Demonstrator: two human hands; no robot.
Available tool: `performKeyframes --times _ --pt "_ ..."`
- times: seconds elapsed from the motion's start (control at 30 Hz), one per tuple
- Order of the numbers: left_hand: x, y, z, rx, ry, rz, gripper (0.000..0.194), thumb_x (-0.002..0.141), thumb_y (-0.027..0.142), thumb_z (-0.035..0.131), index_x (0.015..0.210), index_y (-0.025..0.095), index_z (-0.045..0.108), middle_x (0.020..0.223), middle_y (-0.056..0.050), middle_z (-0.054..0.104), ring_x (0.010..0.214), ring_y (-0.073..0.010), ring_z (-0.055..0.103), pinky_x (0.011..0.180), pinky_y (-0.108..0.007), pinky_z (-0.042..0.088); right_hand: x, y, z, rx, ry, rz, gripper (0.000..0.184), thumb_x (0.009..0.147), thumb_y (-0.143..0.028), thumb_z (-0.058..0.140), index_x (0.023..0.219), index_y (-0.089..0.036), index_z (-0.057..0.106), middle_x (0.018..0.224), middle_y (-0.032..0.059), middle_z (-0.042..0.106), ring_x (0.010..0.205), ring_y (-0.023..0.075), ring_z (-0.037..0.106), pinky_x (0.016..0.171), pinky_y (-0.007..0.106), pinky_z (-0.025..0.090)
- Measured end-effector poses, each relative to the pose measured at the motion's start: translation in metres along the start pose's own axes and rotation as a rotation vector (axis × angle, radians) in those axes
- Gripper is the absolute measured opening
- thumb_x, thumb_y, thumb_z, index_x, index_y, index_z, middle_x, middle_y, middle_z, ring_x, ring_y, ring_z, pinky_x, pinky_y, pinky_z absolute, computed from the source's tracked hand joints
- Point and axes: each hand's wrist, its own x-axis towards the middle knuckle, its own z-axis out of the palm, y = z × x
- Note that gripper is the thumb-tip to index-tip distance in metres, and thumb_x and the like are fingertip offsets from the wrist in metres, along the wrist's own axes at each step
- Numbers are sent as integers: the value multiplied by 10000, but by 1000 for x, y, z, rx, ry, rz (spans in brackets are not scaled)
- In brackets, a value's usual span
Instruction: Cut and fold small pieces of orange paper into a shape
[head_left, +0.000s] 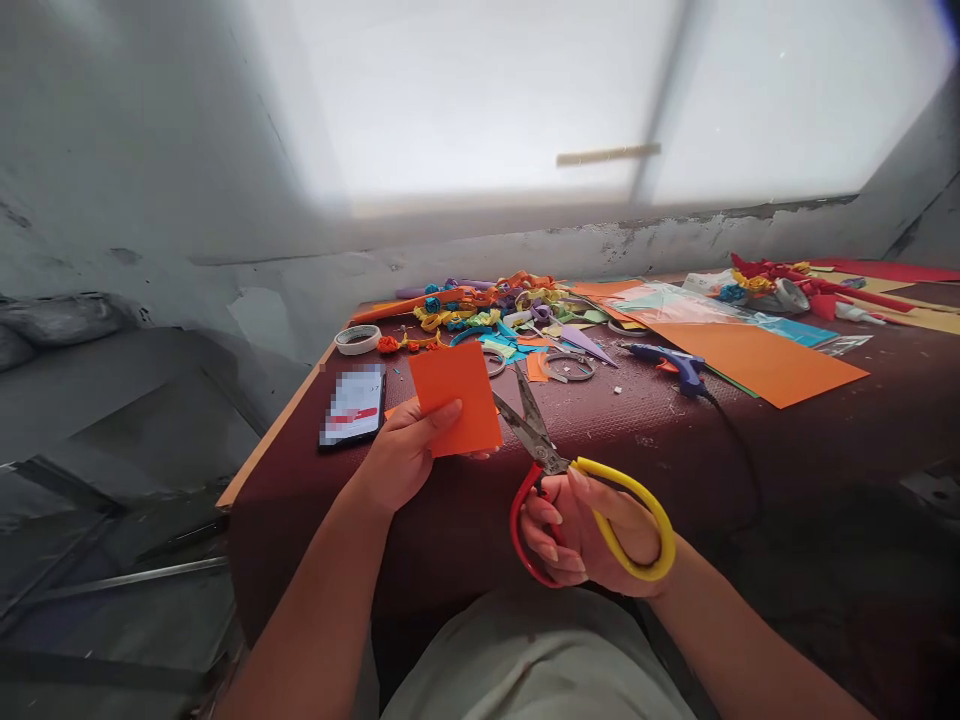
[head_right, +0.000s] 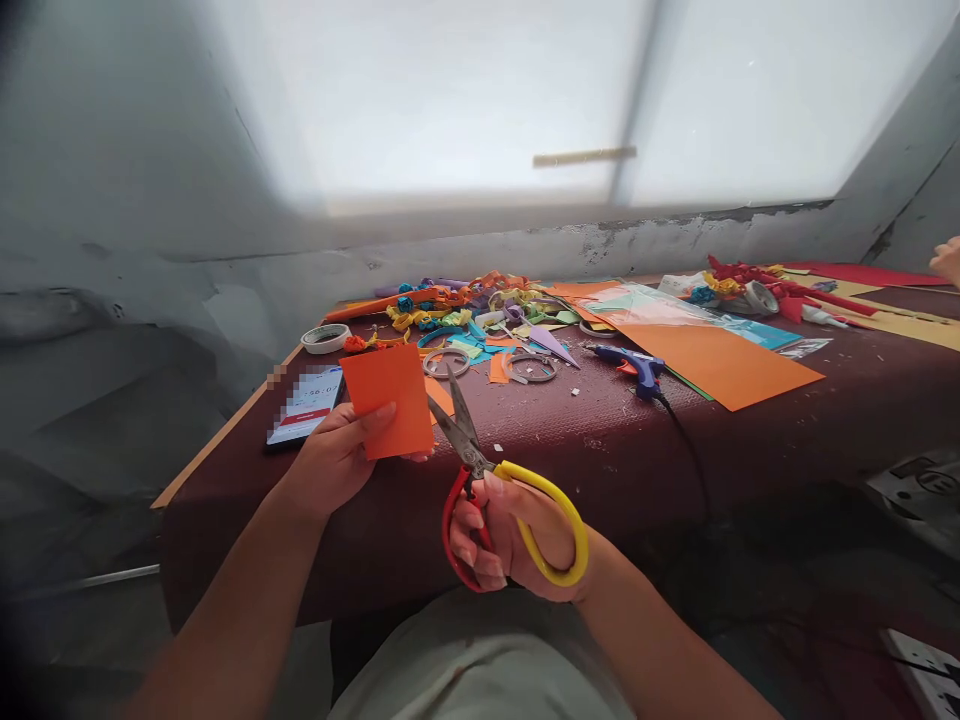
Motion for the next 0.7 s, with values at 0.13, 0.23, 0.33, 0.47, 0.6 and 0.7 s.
performKeyframes --times 0.13,0.23,0.33,0.47,0.6,0.7 --pt "0 0 -1 7 -20 -40 286 769 323 866 927 98 784 820 -81 786 687 -190 740 641 -271 632 1 -1 0 18 7 1 438 953 -591 582 823 -177 525 731 9 536 501 83 331 482 222 278" --pt "-1 2 -2 16 -45 -62 299 792 358 845 929 101 783 787 -75 782 639 -196 736 614 -297 641 2 -3 1 18 47 1 441 959 -591 573 817 -176 524 731 9 531 498 80 325 477 223 265" --pt "-2 3 -3 38 -83 -91 281 801 343 842 932 101 786 767 -76 779 626 -200 742 604 -291 640 3 -4 2 18 45 -7 440 961 -592 572 816 -179 523 725 5 528 499 81 331 484 221 277" --pt "-3 3 -3 61 -117 -98 259 817 351 830 883 105 784 764 -70 778 596 -182 733 578 -261 625 6 -5 1 34 24 -30 449 953 -600 592 820 -174 543 731 6 537 504 80 342 484 212 286" --pt "-3 3 -3 83 -139 -111 274 822 366 824 902 108 778 816 -75 790 606 -192 737 583 -283 636 9 -5 0 72 36 -30 441 951 -587 602 812 -170 553 724 9 546 508 83 352 484 207 299" --pt "-4 4 -2 96 -151 -128 258 833 356 821 905 113 772 787 -65 788 607 -182 737 589 -263 630 12 -6 0 87 2 -29 436 954 -581 596 816 -169 563 731 14 558 509 88 360 479 211 303"
